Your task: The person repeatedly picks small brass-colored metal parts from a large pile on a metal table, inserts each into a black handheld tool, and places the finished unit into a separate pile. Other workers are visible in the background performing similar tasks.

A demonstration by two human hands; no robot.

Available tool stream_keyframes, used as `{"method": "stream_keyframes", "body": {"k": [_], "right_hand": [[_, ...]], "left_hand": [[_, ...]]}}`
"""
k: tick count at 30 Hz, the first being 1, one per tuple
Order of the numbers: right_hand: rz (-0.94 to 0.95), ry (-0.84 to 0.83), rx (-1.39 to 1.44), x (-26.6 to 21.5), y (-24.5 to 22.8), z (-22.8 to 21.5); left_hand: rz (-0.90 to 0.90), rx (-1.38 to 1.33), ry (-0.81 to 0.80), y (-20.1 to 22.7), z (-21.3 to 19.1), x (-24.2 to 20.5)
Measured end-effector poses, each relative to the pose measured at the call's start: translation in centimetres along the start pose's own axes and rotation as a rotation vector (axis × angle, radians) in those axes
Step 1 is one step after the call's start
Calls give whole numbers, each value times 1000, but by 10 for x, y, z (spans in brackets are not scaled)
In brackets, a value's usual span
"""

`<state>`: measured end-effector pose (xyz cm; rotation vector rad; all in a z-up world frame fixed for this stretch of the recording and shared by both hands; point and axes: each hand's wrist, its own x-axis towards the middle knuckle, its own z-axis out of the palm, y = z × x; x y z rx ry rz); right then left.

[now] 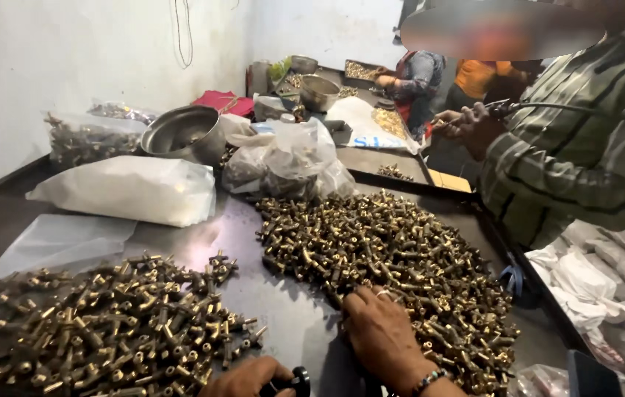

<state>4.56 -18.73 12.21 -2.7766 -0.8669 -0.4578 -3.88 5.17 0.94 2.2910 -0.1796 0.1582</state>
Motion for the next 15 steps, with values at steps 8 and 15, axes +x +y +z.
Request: {"method": "stream_keyframes", "body": {"k": [8,15], "right_hand": [[75,-253,116,-6,-15,-11],[43,-274,36,-16,1,-5]], "left_hand": [[-63,-119,21,6,2,17],[-208,-303,-22,17,-7,16]]}}
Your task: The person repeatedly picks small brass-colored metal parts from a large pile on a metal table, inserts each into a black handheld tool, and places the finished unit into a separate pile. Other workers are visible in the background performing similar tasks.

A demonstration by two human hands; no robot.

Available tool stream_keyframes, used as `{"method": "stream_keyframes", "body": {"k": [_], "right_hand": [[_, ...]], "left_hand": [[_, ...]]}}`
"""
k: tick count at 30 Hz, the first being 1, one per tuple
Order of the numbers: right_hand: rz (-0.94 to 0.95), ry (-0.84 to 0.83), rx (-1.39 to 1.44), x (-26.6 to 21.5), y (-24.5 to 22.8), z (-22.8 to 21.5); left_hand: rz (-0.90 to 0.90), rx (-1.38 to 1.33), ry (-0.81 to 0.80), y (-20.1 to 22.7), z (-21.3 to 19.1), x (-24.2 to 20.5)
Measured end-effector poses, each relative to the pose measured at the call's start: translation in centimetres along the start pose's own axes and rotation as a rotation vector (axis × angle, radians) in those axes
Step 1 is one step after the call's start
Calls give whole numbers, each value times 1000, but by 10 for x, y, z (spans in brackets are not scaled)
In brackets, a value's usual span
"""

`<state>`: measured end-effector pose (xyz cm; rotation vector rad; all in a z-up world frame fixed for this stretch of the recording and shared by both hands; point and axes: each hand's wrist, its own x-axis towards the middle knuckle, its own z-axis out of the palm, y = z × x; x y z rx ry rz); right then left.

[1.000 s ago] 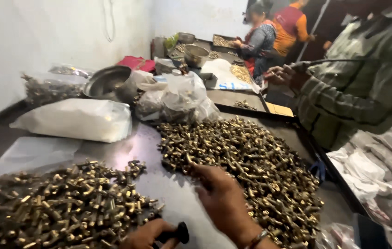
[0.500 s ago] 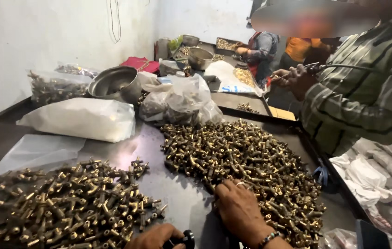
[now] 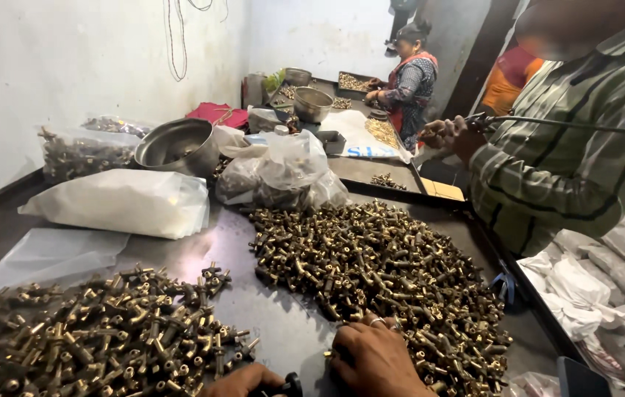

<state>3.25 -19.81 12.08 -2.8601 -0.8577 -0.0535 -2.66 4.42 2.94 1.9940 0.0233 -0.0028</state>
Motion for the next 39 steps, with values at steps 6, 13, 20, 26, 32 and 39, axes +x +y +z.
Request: {"method": "stream_keyframes", "body": {"k": [6,13,20,26,32,39], "right_hand": [[390,84,363,-22,-22,-23],[451,246,968,-34,27,43],[351,75,1376,-53,36,68],[335,57,1468,-62,29,64],[309,119,1345,-68,21,58],[327,61,1351,-72,15,62]], "left_hand": [[-130,-78,-26,39,-19,-22],[-63,-74,-32,65,-10,-23],[-13,-123,-39,98,-15,-30],[52,-140,-83,96,-12,-33],[154,-177,-89,91,-11,-35],[417,-131,-124,90,-19,-36]]}}
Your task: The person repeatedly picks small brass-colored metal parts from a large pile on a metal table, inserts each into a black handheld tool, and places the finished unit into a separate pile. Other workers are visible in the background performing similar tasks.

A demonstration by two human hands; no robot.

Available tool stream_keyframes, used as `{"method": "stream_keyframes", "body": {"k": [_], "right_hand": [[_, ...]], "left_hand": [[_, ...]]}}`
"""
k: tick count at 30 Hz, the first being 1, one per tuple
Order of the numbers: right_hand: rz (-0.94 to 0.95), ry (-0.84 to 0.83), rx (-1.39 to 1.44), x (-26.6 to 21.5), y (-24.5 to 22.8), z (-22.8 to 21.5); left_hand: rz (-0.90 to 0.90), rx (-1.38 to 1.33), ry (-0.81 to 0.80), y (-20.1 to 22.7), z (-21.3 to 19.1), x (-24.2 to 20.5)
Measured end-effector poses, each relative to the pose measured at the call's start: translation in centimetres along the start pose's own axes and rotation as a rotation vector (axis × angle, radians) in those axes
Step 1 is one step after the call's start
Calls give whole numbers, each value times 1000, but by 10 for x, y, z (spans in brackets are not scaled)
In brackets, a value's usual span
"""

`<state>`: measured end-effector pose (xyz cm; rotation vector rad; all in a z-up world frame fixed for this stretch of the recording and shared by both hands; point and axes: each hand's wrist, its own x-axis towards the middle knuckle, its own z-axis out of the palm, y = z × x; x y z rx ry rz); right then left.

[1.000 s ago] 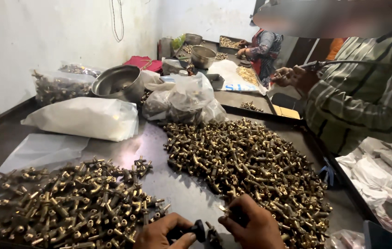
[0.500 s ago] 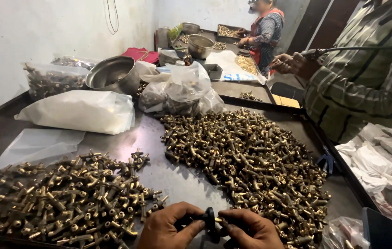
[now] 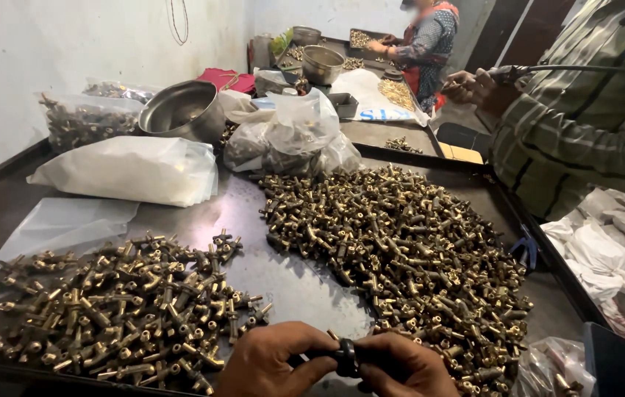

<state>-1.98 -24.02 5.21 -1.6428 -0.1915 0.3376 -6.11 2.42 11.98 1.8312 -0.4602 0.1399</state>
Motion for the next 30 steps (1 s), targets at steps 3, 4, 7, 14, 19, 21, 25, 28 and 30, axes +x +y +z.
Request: {"method": "stream_keyframes", "body": {"k": [3,4,7,14,19,21,25,28,30], "right_hand": [[-313,-86,-66,-3,-10,3],[-311,-87,-64,-9,-25,8],[-755,-81,-459,-20,-52,12],[-179,-82,-32,0,-16,2],[465,-133,339,6,-24,-10],[311,-147,382,7,-22,-9],[266,141,306,11,-91,21],[197,27,230,3,-149,56],[-72,48,-257,12,-152,61]], "left_hand": [[-205,-118,-33,4,0,2],[-207,-118,-33,-5,1,2],[-579,-503,-72,-27,5,1],[-396,-352,-22,5,-2,-5],[97,132,8,8,-1,-14],[101,114,97,3,0,-19],[-48,70,340,-8,-5,-24],[-264,150,413,-3,-4,-26],[-377,230,316,3,-6,-23]]}}
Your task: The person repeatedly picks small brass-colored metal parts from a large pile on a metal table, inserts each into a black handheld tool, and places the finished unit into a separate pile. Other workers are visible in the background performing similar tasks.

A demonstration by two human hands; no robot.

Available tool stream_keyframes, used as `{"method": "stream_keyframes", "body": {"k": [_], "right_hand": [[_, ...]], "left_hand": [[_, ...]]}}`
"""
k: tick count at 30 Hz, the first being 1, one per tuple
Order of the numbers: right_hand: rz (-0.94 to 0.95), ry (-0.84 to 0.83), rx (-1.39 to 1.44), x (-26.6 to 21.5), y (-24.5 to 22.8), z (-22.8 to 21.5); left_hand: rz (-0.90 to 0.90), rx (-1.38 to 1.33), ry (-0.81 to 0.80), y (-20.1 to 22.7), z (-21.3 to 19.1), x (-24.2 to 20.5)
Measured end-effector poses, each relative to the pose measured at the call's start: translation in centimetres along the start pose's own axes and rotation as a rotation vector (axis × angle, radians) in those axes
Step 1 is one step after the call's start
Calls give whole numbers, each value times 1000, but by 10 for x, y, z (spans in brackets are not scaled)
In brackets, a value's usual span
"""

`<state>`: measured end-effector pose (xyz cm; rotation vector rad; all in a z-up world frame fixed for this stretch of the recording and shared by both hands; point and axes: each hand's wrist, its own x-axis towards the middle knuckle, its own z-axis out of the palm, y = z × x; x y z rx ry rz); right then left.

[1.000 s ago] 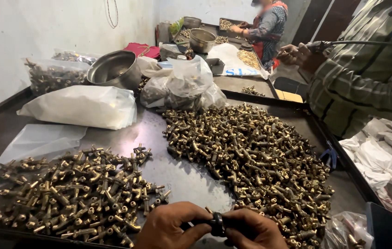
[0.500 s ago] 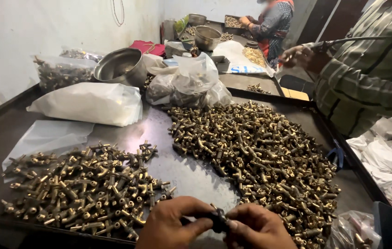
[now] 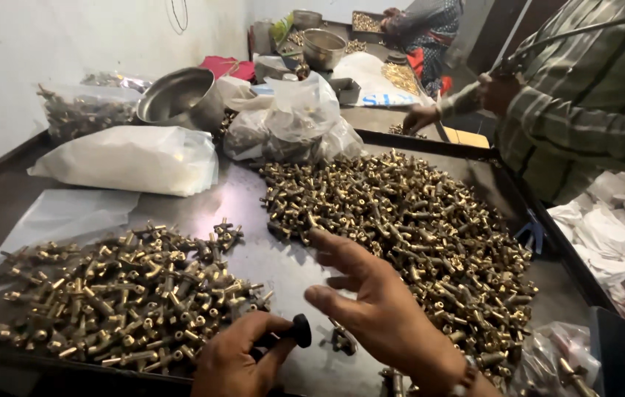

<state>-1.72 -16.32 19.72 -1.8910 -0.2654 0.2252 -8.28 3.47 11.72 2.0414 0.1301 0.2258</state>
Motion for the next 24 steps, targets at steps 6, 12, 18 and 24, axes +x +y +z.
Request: {"method": "stream_keyframes", "body": {"k": [6,12,18,24], "right_hand": [[4,-8,-849,-7,25,-1],[-33,55,-927,-13,82,4],[-38,85,-280,-22,106,0],[-182,53,-35,-23,129,-8]], "left_hand": [[-57,42,-44,-3,-2,2],[-92,-85,-58,-6,8,7],[-20,-329,-108,-7,14,6],[116,-284,-74,6,12,9]]}}
